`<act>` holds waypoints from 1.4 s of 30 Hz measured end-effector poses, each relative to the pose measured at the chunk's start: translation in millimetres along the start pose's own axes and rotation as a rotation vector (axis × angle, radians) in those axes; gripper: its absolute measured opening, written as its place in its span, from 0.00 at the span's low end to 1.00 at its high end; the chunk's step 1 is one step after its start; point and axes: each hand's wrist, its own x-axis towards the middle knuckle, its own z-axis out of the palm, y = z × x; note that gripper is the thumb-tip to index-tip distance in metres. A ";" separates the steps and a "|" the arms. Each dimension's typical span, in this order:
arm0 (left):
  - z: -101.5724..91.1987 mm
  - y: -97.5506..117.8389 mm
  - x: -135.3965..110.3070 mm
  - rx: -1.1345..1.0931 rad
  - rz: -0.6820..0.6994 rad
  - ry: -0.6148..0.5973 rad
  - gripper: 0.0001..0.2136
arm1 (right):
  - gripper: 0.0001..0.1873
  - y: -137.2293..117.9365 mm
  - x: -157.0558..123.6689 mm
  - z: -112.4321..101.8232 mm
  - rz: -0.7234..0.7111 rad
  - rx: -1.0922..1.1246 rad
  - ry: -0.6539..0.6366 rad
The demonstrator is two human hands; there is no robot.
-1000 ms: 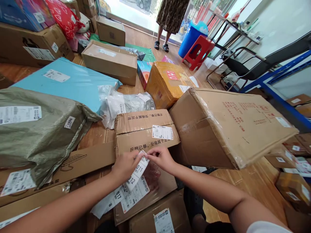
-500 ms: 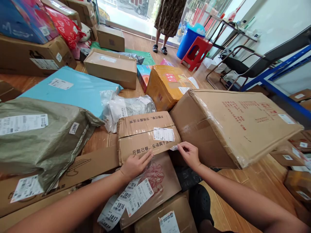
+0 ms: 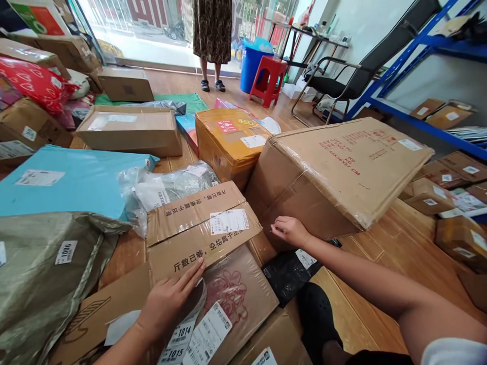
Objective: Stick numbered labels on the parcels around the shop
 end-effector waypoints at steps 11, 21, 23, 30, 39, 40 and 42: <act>7.9 7.4 6.7 -0.051 0.007 0.002 0.28 | 0.06 35.2 49.3 72.6 0.174 0.202 0.050; 9.3 2.5 7.4 -0.123 -0.002 0.021 0.27 | 0.07 43.4 68.2 77.9 0.229 0.536 0.049; 10.1 1.8 6.6 -0.121 -0.004 0.021 0.27 | 0.11 38.5 71.7 78.2 0.243 0.590 0.066; 13.1 -0.7 1.9 -0.156 -0.005 0.027 0.25 | 0.25 16.8 81.6 66.0 0.249 0.658 0.064; 10.5 -3.3 6.6 -0.125 0.016 0.035 0.24 | 0.32 -26.7 102.9 65.3 0.497 0.748 0.010; 6.0 -1.8 10.4 -0.157 0.004 0.046 0.23 | 0.36 -31.8 106.1 61.3 0.518 0.857 -0.022; -5.9 3.4 20.8 -0.306 -0.021 0.051 0.19 | 0.39 -42.9 102.8 47.2 0.561 1.043 0.006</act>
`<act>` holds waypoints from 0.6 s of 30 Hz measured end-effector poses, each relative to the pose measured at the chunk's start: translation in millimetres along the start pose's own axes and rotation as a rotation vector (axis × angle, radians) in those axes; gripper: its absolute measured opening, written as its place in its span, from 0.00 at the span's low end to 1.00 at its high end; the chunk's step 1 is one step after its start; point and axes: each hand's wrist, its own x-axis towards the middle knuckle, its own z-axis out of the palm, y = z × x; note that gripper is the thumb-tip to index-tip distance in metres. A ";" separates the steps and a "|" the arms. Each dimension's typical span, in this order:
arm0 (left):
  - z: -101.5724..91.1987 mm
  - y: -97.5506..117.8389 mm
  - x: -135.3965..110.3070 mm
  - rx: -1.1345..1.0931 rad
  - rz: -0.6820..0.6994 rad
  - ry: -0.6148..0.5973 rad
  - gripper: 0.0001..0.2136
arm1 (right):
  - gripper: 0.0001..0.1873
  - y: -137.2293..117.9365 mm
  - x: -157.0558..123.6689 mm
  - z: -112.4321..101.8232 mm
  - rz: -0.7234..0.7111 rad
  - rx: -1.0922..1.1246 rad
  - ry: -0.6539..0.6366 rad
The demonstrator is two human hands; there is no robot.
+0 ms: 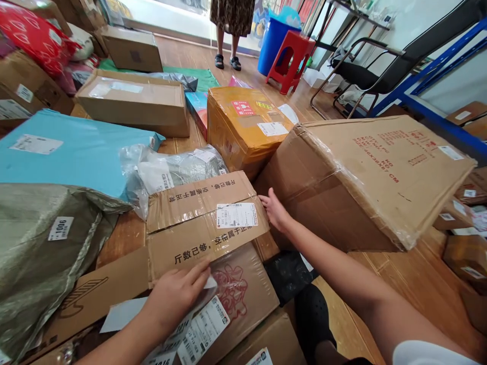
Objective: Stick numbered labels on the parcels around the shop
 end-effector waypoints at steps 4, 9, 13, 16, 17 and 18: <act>-12.6 25.6 32.5 -0.637 -0.115 -0.078 0.12 | 0.29 -24.3 -82.1 -1.2 -0.201 -0.092 0.115; 10.6 72.9 78.5 -1.272 -0.510 -0.118 0.18 | 0.35 -22.6 -200.3 9.2 0.165 -0.166 -0.395; 33.1 113.5 95.9 -1.650 -0.815 -0.179 0.21 | 0.13 17.2 -216.7 -7.1 0.272 -0.012 -0.082; 41.4 129.8 94.5 -1.752 -0.840 -0.179 0.14 | 0.14 49.5 -203.9 -26.7 0.317 0.061 -0.155; 43.2 132.7 91.6 -1.755 -0.847 -0.168 0.13 | 0.15 58.3 -198.4 -31.1 0.322 0.088 -0.194; 44.7 135.2 87.3 -1.743 -0.879 -0.161 0.14 | 0.15 66.1 -193.1 -33.6 0.324 0.116 -0.232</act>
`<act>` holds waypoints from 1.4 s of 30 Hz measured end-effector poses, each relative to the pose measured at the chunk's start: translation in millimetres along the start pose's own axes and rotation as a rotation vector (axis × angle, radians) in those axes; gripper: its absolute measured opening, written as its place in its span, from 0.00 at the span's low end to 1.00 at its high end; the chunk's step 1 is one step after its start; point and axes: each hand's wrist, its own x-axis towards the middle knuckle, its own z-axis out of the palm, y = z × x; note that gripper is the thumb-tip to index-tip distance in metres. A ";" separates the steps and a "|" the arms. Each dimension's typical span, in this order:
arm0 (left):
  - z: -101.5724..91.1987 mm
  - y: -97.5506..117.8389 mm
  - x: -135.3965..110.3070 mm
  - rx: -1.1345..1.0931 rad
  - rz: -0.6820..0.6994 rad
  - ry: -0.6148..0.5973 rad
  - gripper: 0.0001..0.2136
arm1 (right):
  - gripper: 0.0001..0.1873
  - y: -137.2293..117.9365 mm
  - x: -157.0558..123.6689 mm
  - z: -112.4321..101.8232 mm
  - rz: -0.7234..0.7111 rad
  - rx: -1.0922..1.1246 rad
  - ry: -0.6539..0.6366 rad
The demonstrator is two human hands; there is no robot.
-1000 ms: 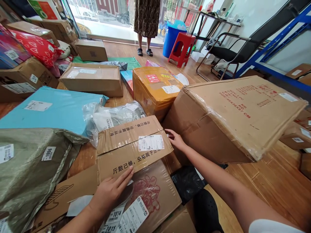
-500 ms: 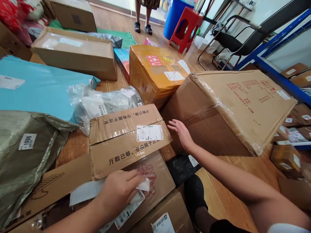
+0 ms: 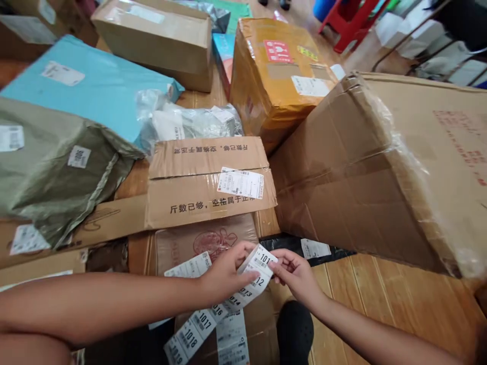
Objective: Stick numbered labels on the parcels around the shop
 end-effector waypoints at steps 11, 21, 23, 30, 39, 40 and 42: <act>48.9 -45.7 -93.4 0.139 -0.161 0.718 0.13 | 0.11 32.6 12.8 47.3 0.006 -0.071 -0.518; 78.0 -158.6 -115.1 -0.232 0.060 0.747 0.14 | 0.04 99.7 -22.8 29.8 -0.180 -0.300 -0.541; 80.1 -174.3 -126.5 -0.321 0.042 0.610 0.15 | 0.04 100.6 -35.1 26.7 -0.172 -0.399 -0.565; 113.7 -208.9 -139.0 -0.309 0.004 0.656 0.15 | 0.07 108.8 -71.0 29.1 -0.229 -0.588 -0.601; 133.1 -222.7 -154.9 -0.563 0.011 0.699 0.21 | 0.11 111.6 -69.4 58.4 -0.095 -0.506 -0.639; 133.4 -224.4 -156.6 -0.560 0.035 0.703 0.22 | 0.11 109.3 -68.3 61.8 -0.083 -0.499 -0.641; 133.4 -226.8 -158.7 -0.548 0.061 0.690 0.24 | 0.13 105.9 -66.0 66.7 -0.037 -0.485 -0.643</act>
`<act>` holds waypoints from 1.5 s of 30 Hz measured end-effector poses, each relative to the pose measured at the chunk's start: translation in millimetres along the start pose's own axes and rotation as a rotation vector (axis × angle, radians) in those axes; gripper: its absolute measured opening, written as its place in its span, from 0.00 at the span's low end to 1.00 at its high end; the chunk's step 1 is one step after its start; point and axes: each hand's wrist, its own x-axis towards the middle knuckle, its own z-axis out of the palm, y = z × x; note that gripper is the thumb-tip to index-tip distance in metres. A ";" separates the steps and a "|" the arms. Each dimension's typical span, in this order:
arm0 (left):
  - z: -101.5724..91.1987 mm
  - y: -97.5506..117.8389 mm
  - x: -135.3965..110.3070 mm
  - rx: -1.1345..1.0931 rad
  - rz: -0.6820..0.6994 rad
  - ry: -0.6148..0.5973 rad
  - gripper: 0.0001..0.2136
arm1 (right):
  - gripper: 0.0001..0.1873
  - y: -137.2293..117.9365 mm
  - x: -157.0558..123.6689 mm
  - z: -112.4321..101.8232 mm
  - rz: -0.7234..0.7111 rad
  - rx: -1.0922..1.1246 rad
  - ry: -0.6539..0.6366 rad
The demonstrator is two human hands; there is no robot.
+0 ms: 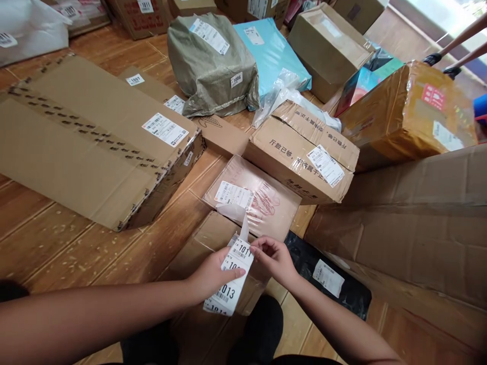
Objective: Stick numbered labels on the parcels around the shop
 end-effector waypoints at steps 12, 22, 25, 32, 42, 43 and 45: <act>2.3 -0.8 0.0 0.028 -0.077 -0.039 0.22 | 0.14 2.4 -3.0 -10.7 0.034 0.100 0.014; 8.8 10.6 -14.0 0.228 -0.183 -0.117 0.17 | 0.10 4.2 -23.8 -34.7 -0.095 -0.078 -0.131; 10.6 15.1 -24.5 0.469 -0.205 -0.290 0.15 | 0.09 14.3 -40.3 -77.0 -0.144 -0.159 -0.041; -7.2 -19.4 -46.5 0.906 -0.239 -0.466 0.15 | 0.11 59.0 -41.0 -169.9 -0.179 -0.547 0.193; 3.0 -77.6 -70.3 0.671 -0.513 -0.436 0.20 | 0.08 90.0 24.7 -180.7 -0.443 -1.029 0.144; 2.8 -78.3 -71.3 0.633 -0.498 -0.428 0.20 | 0.08 93.6 25.9 -180.2 -0.458 -1.012 0.145; 0.0 -75.5 -71.7 0.571 -0.458 -0.417 0.21 | 0.10 101.6 25.2 -179.5 -0.473 -0.980 0.155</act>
